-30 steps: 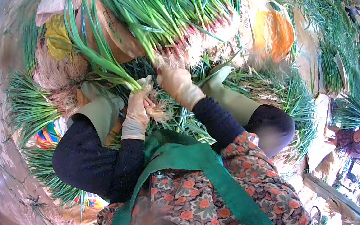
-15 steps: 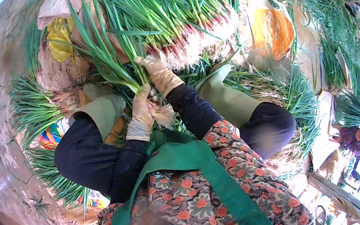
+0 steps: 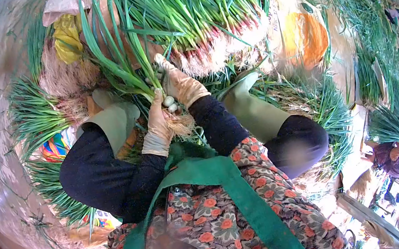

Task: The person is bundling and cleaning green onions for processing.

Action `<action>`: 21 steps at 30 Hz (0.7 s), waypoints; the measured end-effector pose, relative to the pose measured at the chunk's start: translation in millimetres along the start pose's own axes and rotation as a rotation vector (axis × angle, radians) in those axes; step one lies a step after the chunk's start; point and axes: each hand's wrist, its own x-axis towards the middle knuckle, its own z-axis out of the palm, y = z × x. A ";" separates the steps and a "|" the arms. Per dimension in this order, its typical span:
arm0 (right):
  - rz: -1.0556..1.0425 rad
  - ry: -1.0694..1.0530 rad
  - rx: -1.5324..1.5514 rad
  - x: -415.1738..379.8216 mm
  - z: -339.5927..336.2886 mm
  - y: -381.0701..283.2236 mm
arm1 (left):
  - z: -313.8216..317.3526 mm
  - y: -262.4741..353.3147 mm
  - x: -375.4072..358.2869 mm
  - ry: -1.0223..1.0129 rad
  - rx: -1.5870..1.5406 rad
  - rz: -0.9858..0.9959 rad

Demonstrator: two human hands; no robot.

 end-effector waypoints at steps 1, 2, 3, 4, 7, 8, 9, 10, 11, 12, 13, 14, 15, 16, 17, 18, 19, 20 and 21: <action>-0.004 -0.020 -0.034 9.9 -9.3 1.9 | 3.5 2.2 -6.1 0.004 0.011 -0.010; -0.007 -0.041 -0.070 20.5 -17.7 3.5 | 7.9 4.1 -13.1 0.009 0.021 -0.017; -0.122 0.005 -0.166 32.5 -26.3 7.8 | 10.9 6.2 -17.8 0.014 0.028 -0.023; -0.204 0.078 -0.052 38.8 -31.9 12.9 | 3.0 4.3 -12.6 0.097 0.150 -0.035; -0.091 0.251 0.441 8.0 -18.3 10.1 | 14.3 3.8 -8.7 -0.064 -0.261 -0.042; -0.088 -0.130 0.524 17.1 -42.6 11.5 | 17.7 8.5 -22.1 -0.004 -0.265 -0.117; -0.081 -0.511 0.593 29.3 -66.4 12.0 | 12.7 9.3 -17.3 -0.224 -0.315 -0.135; -0.144 -0.121 0.467 27.8 -57.3 -0.2 | 5.1 12.1 -10.9 -0.443 -0.363 -0.153; -0.188 -0.140 0.498 22.5 -49.0 -10.8 | 0.1 11.3 -6.1 -0.664 -0.407 -0.170; -0.193 -0.240 0.404 28.4 -59.1 -21.8 | 7.1 14.7 -13.1 -0.603 -0.563 -0.124; -0.196 -0.334 0.309 24.1 -62.8 -35.7 | 6.8 22.0 -14.2 -0.727 -0.679 -0.149; -0.041 -0.257 0.077 10.0 -71.0 -48.5 | 6.5 29.8 -16.8 -0.692 -0.672 -0.103; -0.035 -0.097 -0.456 19.0 -87.8 -44.6 | 8.2 36.8 -20.1 -0.658 -0.666 -0.053; -0.050 -0.344 -0.887 32.1 -118.1 -32.0 | 10.5 38.9 -22.1 -0.555 -0.581 0.057; -0.058 -0.593 -1.312 45.6 -153.5 -15.6 | 10.2 37.6 -20.1 -0.463 -0.566 0.047; -0.062 -0.851 -1.733 51.2 -170.5 -9.2 | 8.2 32.4 -14.8 -0.417 -0.497 0.040; -0.327 -0.561 -1.697 37.0 -153.8 -26.9 | 6.5 27.9 -10.3 -0.370 -0.426 0.034; -0.577 -0.268 -1.624 6.5 -115.8 -59.6 | 8.9 25.3 -11.0 -0.347 -0.298 0.041; -0.813 0.025 -1.515 -12.9 -96.2 -81.2 | 4.0 17.9 -1.1 -0.379 -0.321 -0.040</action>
